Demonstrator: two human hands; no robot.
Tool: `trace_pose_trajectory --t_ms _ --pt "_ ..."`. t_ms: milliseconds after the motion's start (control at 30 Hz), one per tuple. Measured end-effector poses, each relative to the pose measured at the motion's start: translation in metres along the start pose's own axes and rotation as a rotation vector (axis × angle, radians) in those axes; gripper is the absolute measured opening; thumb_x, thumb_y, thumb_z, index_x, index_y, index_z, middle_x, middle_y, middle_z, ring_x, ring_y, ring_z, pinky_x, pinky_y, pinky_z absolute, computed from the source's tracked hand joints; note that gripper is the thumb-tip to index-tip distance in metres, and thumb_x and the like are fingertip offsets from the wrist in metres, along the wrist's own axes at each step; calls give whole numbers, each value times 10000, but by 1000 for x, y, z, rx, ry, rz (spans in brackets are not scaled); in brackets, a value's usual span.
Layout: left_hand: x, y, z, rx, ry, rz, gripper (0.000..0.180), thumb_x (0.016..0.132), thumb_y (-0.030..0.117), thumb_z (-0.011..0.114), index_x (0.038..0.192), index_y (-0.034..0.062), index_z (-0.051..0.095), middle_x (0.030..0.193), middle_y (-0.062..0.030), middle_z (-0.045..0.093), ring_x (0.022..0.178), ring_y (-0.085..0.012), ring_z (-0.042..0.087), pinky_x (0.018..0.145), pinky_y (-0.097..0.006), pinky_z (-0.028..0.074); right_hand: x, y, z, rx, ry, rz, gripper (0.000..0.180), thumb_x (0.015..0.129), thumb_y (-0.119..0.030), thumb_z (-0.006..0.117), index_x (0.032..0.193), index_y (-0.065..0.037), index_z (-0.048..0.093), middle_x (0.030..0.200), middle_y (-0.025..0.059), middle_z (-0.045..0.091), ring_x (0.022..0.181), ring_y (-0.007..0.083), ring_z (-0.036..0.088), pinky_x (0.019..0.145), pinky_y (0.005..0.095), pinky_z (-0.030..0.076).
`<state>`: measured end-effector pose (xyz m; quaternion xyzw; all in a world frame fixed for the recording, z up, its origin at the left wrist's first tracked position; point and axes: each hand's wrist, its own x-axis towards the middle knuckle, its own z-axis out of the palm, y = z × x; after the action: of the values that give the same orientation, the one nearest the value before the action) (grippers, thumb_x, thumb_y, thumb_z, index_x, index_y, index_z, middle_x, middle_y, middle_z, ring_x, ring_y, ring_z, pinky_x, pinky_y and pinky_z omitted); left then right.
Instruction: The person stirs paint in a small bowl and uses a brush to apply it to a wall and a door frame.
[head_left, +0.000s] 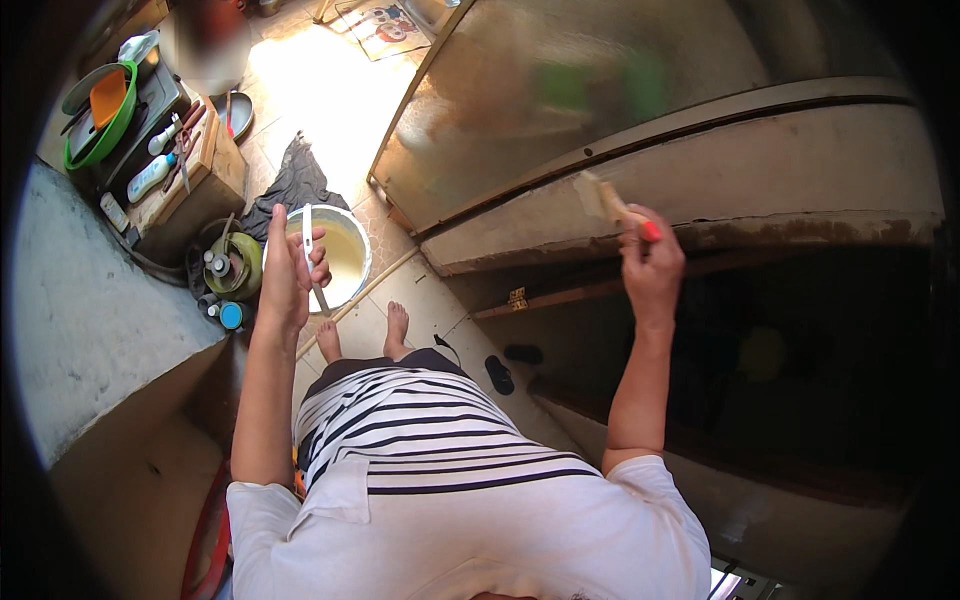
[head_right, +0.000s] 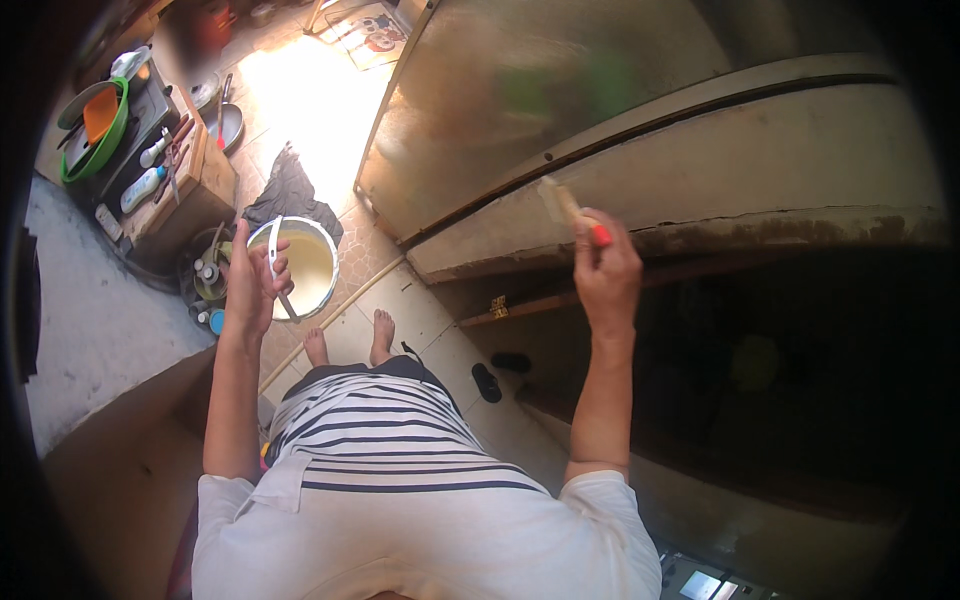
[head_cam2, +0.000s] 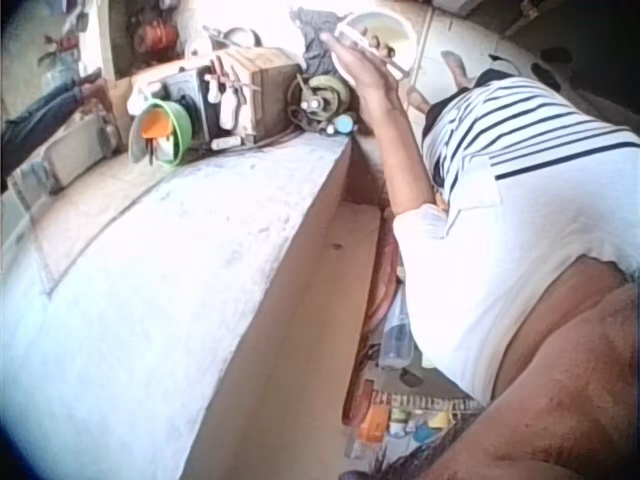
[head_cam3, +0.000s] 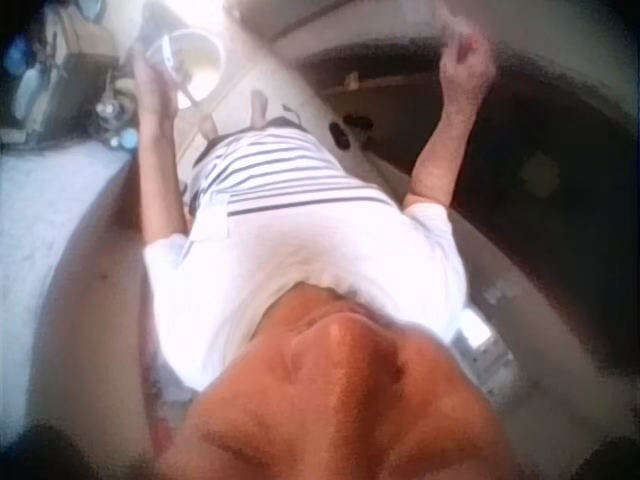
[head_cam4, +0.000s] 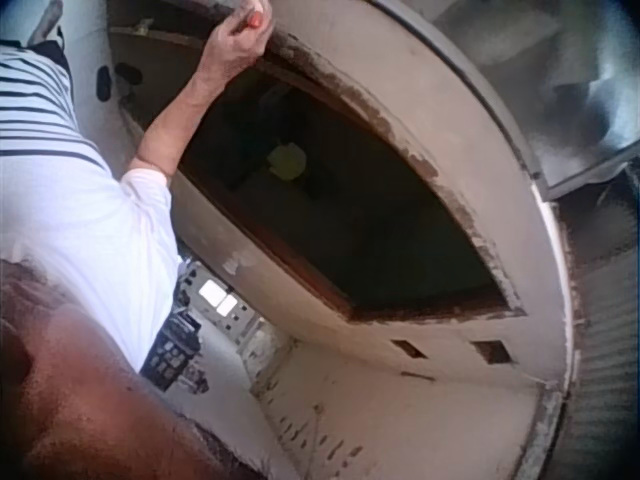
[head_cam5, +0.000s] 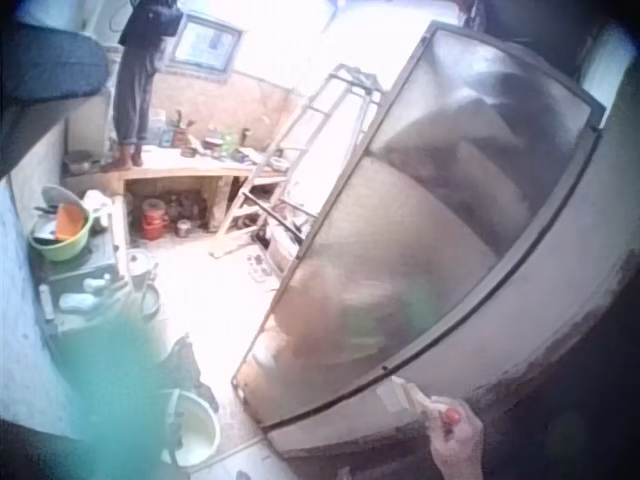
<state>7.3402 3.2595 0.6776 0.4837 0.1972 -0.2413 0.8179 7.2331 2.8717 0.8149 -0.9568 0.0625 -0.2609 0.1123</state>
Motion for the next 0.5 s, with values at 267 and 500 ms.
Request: trace_pose_trajectory --t_ms 267,500 --pt "0 -1 2 32 -18 -8 742 908 720 407 1026 -3 523 622 27 438 467 -89 398 511 -231 333 -1 19 25 -50 -84 -68 211 953 -222 612 1050 -36 634 966 168 654 840 392 635 702 434 520" --pt "4 -11 4 44 -20 -27 729 907 719 413 1009 7 533 622 31 436 472 -88 396 511 -228 330 36 -26 -91 -19 321 -81 168 960 -102 608 1060 29 638 947 92 671 647 123 642 546 247 545"
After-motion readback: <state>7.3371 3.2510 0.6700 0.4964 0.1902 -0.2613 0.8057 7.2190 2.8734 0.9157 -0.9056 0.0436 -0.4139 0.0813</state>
